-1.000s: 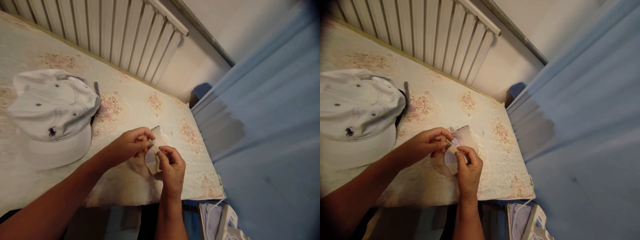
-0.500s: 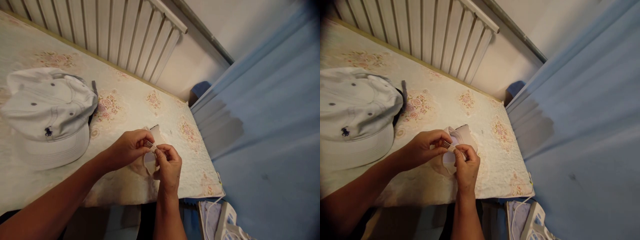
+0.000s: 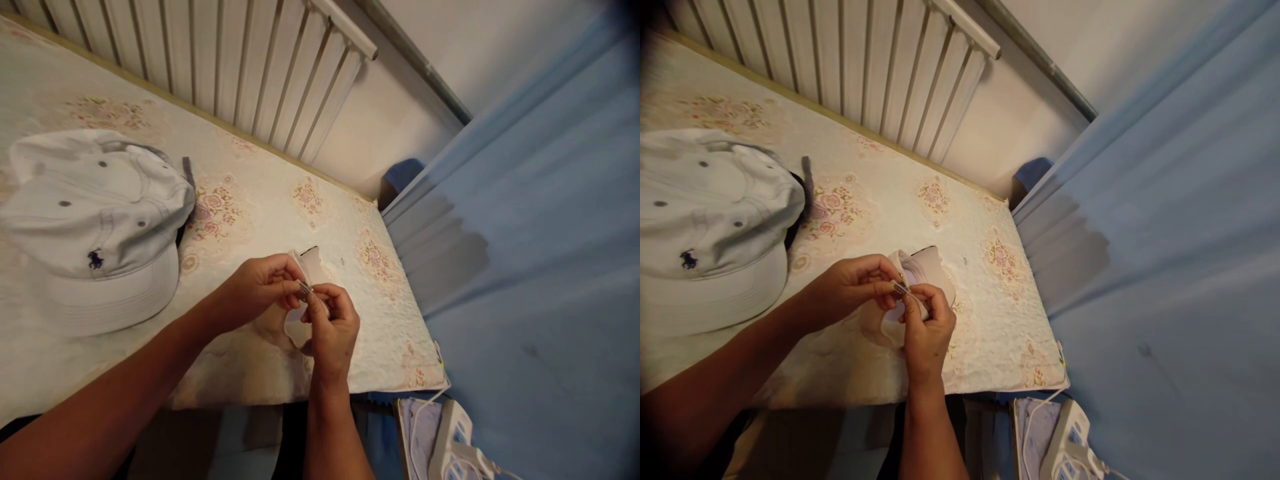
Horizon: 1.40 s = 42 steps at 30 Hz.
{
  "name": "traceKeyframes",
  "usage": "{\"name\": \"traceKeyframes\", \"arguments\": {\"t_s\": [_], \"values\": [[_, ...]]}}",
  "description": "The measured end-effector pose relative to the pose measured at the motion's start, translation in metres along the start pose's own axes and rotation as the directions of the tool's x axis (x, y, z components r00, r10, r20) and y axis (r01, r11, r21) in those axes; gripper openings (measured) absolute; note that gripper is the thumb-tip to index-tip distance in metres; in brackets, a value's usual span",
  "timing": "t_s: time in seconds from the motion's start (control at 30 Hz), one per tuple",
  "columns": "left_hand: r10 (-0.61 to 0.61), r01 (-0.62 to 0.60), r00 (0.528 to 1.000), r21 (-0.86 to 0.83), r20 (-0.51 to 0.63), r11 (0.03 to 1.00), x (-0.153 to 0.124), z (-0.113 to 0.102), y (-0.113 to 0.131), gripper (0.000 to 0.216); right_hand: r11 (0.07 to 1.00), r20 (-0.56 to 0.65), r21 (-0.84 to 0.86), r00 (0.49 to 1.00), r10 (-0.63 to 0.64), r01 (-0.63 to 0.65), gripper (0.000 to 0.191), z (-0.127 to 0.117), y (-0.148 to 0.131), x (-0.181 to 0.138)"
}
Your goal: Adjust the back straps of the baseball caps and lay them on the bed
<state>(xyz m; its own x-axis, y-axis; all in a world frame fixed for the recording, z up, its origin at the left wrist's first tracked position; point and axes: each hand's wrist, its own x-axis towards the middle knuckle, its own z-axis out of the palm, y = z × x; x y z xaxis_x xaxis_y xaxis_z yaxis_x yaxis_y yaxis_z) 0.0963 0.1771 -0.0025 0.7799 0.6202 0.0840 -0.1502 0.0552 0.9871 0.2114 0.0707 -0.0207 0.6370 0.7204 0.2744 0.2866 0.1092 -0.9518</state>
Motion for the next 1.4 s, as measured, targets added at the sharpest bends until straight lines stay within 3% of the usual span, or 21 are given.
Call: {"name": "traceKeyframes", "arguments": {"t_s": [0.13,0.23,0.33,0.43,0.53,0.6,0.7,0.83,1.17,1.4], "values": [[-0.045,0.040,0.996,-0.061,-0.074,0.997,0.003,-0.003,-0.001,0.015,0.994,0.067,-0.088,0.996,-0.059,0.065,0.031,-0.004,-0.003,0.000],[-0.048,0.038,0.988,-0.076,-0.145,0.996,0.003,-0.006,0.000,0.014,0.997,0.214,-0.072,0.976,0.027,-0.012,0.043,-0.014,-0.006,0.005],[-0.059,0.043,0.977,-0.082,-0.204,0.996,0.002,-0.009,0.001,0.014,0.986,0.296,0.054,0.945,0.137,-0.160,0.035,-0.025,-0.004,0.012],[-0.076,0.057,0.976,-0.098,-0.202,0.994,0.001,-0.008,0.001,0.016,0.973,0.223,0.136,0.963,0.151,-0.184,0.025,-0.031,0.000,0.016],[-0.074,0.053,0.981,-0.121,-0.182,0.991,0.001,-0.006,0.000,0.017,0.993,0.200,0.081,0.978,0.065,-0.082,0.031,-0.030,-0.002,0.013],[-0.067,0.046,0.982,-0.121,-0.176,0.992,0.001,-0.005,-0.001,0.017,0.998,0.211,-0.049,0.977,-0.027,0.038,0.039,-0.026,-0.007,0.009],[-0.066,0.050,0.986,-0.100,-0.155,0.994,0.001,-0.004,-0.001,0.017,0.931,0.210,-0.285,0.962,-0.172,0.229,0.042,-0.019,-0.014,0.002],[-0.078,0.067,0.988,-0.082,-0.131,0.994,0.000,-0.002,-0.001,0.017,0.823,0.207,-0.437,0.931,-0.301,0.363,0.029,-0.008,-0.014,-0.005],[-0.117,0.108,0.981,-0.066,-0.157,0.992,0.000,0.001,0.002,0.016,0.711,0.194,-0.504,0.867,-0.460,0.490,0.017,0.002,-0.004,-0.005],[-0.122,0.124,0.977,0.000,-0.174,0.992,-0.001,0.006,0.000,0.014,0.702,0.158,-0.524,0.865,-0.476,0.482,0.007,0.005,0.000,-0.005]]}}
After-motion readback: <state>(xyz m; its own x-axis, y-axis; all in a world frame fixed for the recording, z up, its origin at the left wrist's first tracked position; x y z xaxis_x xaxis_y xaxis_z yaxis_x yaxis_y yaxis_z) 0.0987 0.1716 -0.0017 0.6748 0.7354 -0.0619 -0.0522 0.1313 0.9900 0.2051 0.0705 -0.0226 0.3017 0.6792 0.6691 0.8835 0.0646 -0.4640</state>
